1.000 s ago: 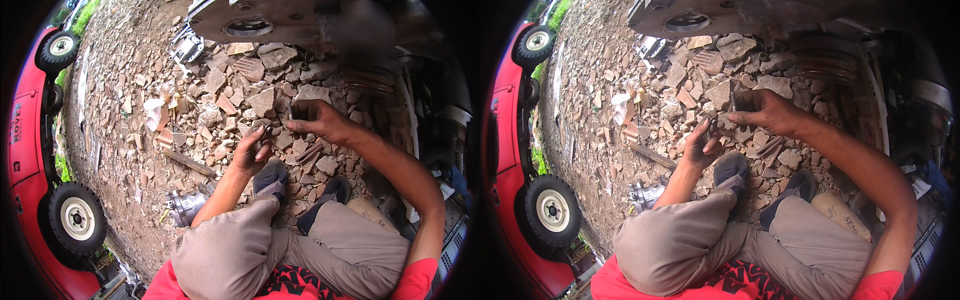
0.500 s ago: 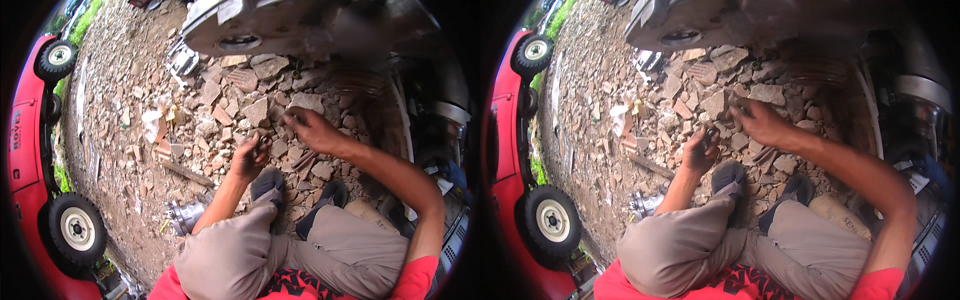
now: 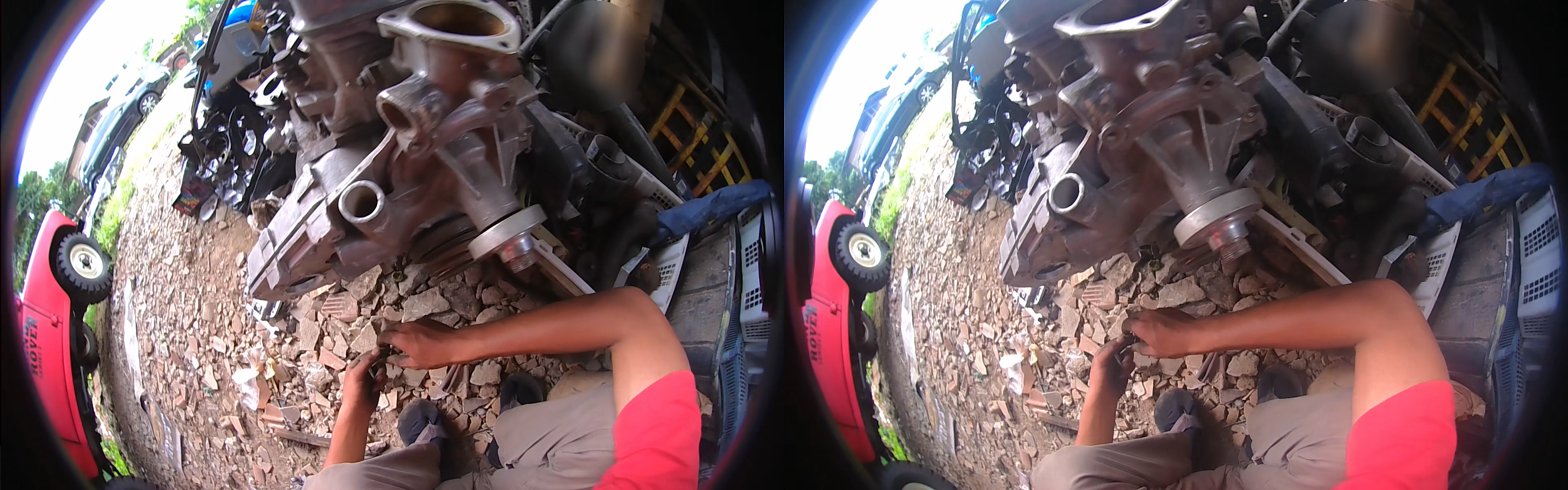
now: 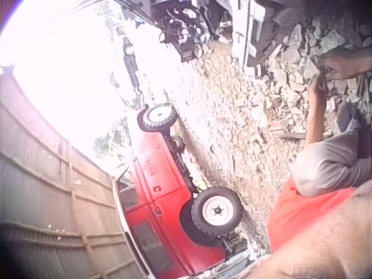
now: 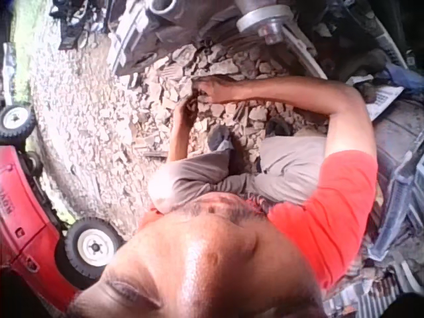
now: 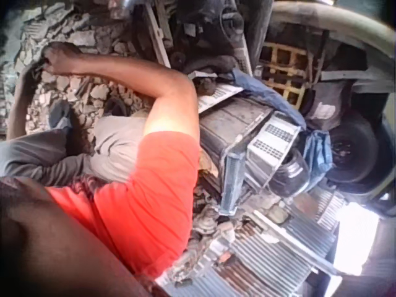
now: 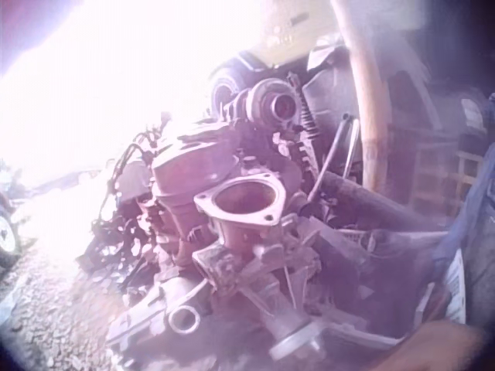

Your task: The person sits on the ground and works on a disassembled engine block. They repeatedly pick up small metal parts from the rubble, insert them into the engine, and adjust them by hand.

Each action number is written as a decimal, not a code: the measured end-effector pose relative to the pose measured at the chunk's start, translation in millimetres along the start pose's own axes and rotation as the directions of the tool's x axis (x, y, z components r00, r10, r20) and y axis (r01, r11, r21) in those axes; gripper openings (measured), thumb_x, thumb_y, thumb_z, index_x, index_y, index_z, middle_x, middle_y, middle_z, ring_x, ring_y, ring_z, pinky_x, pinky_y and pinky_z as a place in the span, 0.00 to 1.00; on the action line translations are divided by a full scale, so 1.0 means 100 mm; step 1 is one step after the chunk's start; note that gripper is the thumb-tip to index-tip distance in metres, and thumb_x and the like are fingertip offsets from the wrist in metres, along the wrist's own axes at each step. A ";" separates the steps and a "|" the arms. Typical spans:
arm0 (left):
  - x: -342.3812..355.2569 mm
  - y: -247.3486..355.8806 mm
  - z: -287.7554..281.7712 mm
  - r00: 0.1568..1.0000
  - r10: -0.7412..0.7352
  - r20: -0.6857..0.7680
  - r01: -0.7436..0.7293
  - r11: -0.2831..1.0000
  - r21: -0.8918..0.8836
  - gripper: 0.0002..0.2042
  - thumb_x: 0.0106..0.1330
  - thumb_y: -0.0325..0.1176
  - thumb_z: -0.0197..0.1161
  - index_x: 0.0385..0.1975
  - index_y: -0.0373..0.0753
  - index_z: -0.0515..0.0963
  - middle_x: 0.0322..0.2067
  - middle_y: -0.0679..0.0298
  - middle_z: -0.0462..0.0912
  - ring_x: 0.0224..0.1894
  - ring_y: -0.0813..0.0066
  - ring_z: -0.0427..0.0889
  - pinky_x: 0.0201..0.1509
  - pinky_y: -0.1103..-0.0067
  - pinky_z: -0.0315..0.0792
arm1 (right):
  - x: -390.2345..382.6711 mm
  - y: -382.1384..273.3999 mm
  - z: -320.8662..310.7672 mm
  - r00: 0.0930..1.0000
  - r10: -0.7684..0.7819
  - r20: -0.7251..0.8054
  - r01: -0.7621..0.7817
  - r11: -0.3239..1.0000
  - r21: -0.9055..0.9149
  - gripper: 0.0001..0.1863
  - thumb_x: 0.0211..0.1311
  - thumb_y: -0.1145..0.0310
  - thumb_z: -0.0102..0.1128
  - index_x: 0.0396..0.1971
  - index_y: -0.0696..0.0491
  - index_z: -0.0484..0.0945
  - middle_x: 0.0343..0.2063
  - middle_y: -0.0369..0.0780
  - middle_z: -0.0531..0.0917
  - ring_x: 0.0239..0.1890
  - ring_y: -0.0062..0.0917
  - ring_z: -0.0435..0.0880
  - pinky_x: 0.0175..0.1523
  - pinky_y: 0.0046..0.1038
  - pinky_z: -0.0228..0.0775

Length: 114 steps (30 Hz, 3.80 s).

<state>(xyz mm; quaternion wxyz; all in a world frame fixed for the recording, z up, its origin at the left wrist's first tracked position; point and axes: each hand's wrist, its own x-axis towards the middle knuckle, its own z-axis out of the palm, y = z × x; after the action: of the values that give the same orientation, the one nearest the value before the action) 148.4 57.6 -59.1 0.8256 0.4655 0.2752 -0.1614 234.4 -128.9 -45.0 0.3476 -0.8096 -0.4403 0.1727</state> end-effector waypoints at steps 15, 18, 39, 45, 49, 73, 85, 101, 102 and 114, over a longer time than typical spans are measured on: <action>0.31 -0.43 -0.14 0.912 0.408 0.039 -0.257 0.496 0.829 0.13 0.66 0.33 0.65 0.43 0.30 0.82 0.35 0.58 0.86 0.38 0.78 0.82 0.44 0.82 0.74 | -0.11 1.05 0.62 0.915 0.058 0.398 0.011 0.985 -0.171 0.17 0.52 0.65 0.63 0.36 0.61 0.75 0.31 0.56 0.83 0.36 0.49 0.85 0.38 0.46 0.76; 0.39 -0.57 -0.26 0.910 0.413 0.039 -0.247 0.464 0.851 0.14 0.65 0.35 0.66 0.43 0.32 0.82 0.34 0.58 0.86 0.35 0.78 0.81 0.41 0.80 0.74 | 0.05 1.22 0.78 0.918 0.008 0.397 0.107 0.958 -0.266 0.11 0.49 0.66 0.64 0.28 0.59 0.79 0.30 0.52 0.83 0.35 0.43 0.85 0.37 0.44 0.76; -0.11 0.59 0.97 0.748 0.492 0.445 -0.560 0.108 0.822 0.09 0.65 0.33 0.65 0.39 0.34 0.78 0.22 0.60 0.80 0.21 0.76 0.76 0.26 0.79 0.69 | -0.86 0.48 -0.59 0.776 0.608 0.167 -0.603 0.639 0.477 0.21 0.61 0.68 0.64 0.53 0.56 0.77 0.33 0.44 0.84 0.41 0.27 0.85 0.47 0.27 0.79; -0.44 1.39 1.46 0.226 0.647 0.728 -0.821 -0.275 0.500 0.07 0.56 0.25 0.69 0.33 0.35 0.79 0.25 0.61 0.79 0.21 0.76 0.77 0.23 0.81 0.69 | -1.22 0.23 -0.82 0.555 0.788 -0.266 0.059 0.282 0.958 0.20 0.60 0.83 0.58 0.53 0.61 0.70 0.46 0.44 0.78 0.46 0.31 0.83 0.53 0.30 0.79; -0.51 1.81 1.67 0.158 0.798 0.582 -0.844 -0.197 0.498 0.32 0.51 0.39 0.78 0.53 0.32 0.71 0.53 0.52 0.73 0.38 0.72 0.81 0.26 0.84 0.72 | -1.26 0.06 -1.06 0.396 0.779 -0.487 0.296 0.394 0.870 0.18 0.63 0.80 0.57 0.52 0.62 0.70 0.45 0.45 0.79 0.46 0.28 0.83 0.54 0.28 0.77; -0.18 2.30 1.86 0.186 0.601 0.777 -0.697 -0.477 0.536 0.41 0.29 0.57 0.82 0.41 0.32 0.79 0.29 0.66 0.79 0.23 0.83 0.71 0.26 0.84 0.64 | -1.03 -0.20 -1.96 0.460 0.352 -0.815 0.654 0.487 0.579 0.26 0.71 0.63 0.54 0.60 0.66 0.65 0.49 0.49 0.81 0.32 0.27 0.85 0.40 0.25 0.78; -0.09 2.27 1.87 0.263 0.712 0.651 -0.693 -0.330 0.640 0.41 0.25 0.66 0.80 0.32 0.34 0.79 0.25 0.66 0.82 0.26 0.80 0.79 0.33 0.80 0.74 | -0.96 -0.17 -1.90 0.425 0.357 -0.832 0.587 0.591 0.553 0.25 0.70 0.62 0.55 0.57 0.66 0.68 0.46 0.49 0.82 0.31 0.23 0.83 0.36 0.23 0.77; -0.05 2.19 1.90 0.227 0.760 0.609 -0.768 -0.245 0.592 0.40 0.35 0.69 0.76 0.31 0.32 0.77 0.22 0.69 0.77 0.23 0.86 0.70 0.27 0.84 0.66 | -0.94 -0.28 -2.16 0.273 0.355 -0.894 0.394 0.807 0.440 0.15 0.67 0.68 0.61 0.46 0.64 0.78 0.34 0.42 0.86 0.29 0.16 0.82 0.35 0.18 0.73; -0.05 2.18 1.89 0.220 0.760 0.611 -0.771 -0.248 0.586 0.40 0.35 0.68 0.76 0.31 0.32 0.77 0.23 0.69 0.77 0.24 0.86 0.71 0.27 0.84 0.66 | -0.93 -0.25 -2.14 0.232 0.322 -0.918 0.325 0.864 0.385 0.14 0.66 0.68 0.62 0.45 0.63 0.79 0.34 0.41 0.86 0.30 0.15 0.81 0.35 0.18 0.73; -0.09 2.17 1.97 0.128 0.738 0.663 -0.733 -0.380 0.564 0.34 0.43 0.65 0.74 0.29 0.35 0.77 0.21 0.71 0.76 0.24 0.87 0.70 0.27 0.85 0.64 | -0.66 -0.14 -2.16 0.002 0.038 -0.999 -0.073 0.997 0.037 0.08 0.63 0.70 0.65 0.36 0.60 0.80 0.25 0.40 0.83 0.26 0.14 0.78 0.32 0.21 0.70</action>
<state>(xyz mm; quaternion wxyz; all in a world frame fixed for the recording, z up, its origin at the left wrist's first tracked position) 314.2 0.3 175.9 0.3312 0.8572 -0.2335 0.3178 316.2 -267.4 114.4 0.5395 -0.7165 -0.0370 -0.4407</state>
